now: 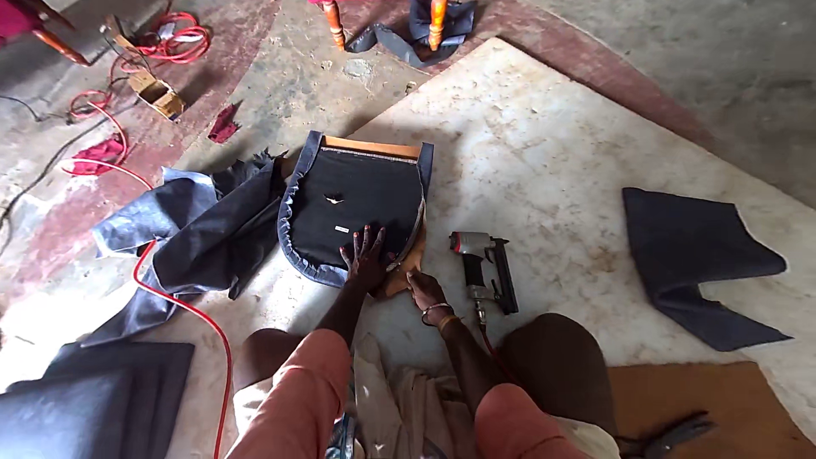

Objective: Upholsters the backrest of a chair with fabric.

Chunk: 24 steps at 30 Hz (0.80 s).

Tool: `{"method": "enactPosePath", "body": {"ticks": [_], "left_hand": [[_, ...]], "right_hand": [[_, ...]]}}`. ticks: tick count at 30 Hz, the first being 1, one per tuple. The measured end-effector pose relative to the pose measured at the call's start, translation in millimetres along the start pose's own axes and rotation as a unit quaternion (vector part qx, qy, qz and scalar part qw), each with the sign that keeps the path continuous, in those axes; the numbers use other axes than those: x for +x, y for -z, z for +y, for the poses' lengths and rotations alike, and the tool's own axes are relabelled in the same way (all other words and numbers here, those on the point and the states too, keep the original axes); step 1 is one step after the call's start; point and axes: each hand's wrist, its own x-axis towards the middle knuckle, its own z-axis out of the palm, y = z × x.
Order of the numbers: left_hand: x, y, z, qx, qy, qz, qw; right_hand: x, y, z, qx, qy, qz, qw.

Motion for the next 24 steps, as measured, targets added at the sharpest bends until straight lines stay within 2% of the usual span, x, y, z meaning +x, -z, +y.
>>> {"method": "enactPosePath", "body": {"ticks": [3,6,8,10,13,17,19,22,23,24], "left_hand": [[-1,-3,-10,0.005,-0.005,0.006,1.0],[-3,-9,-10,0.025,-0.035,0.056,0.997],[-8,-13,-8,0.053,-0.078,0.09,0.991],[-13,-17,-8,0.074,-0.155,0.115,0.978],[-16,-14,3,0.153,-0.242,0.112,0.952],[-14,0,25,0.318,-0.283,0.057,0.903],[-12,5,36,0.357,-0.308,0.018,0.882],[-16,6,51,0.323,-0.286,0.0,0.902],[-22,9,56,0.287,-0.23,0.001,0.93],[-27,18,62,0.246,-0.138,-0.018,0.959]], "right_hand": [[-8,-1,3,-0.006,0.03,0.015,0.999],[-9,4,-2,-0.051,0.031,0.008,0.998],[-7,8,-1,-0.099,0.006,-0.014,0.995],[-3,8,5,-0.136,-0.009,-0.019,0.99],[2,7,9,-0.142,-0.015,-0.017,0.99],[4,8,15,-0.089,-0.014,-0.039,0.995],[5,9,16,-0.061,-0.014,-0.047,0.997],[8,11,18,-0.007,-0.027,-0.074,0.997],[8,11,18,0.014,-0.033,-0.083,0.996],[8,13,18,0.03,-0.036,-0.091,0.995]]}}
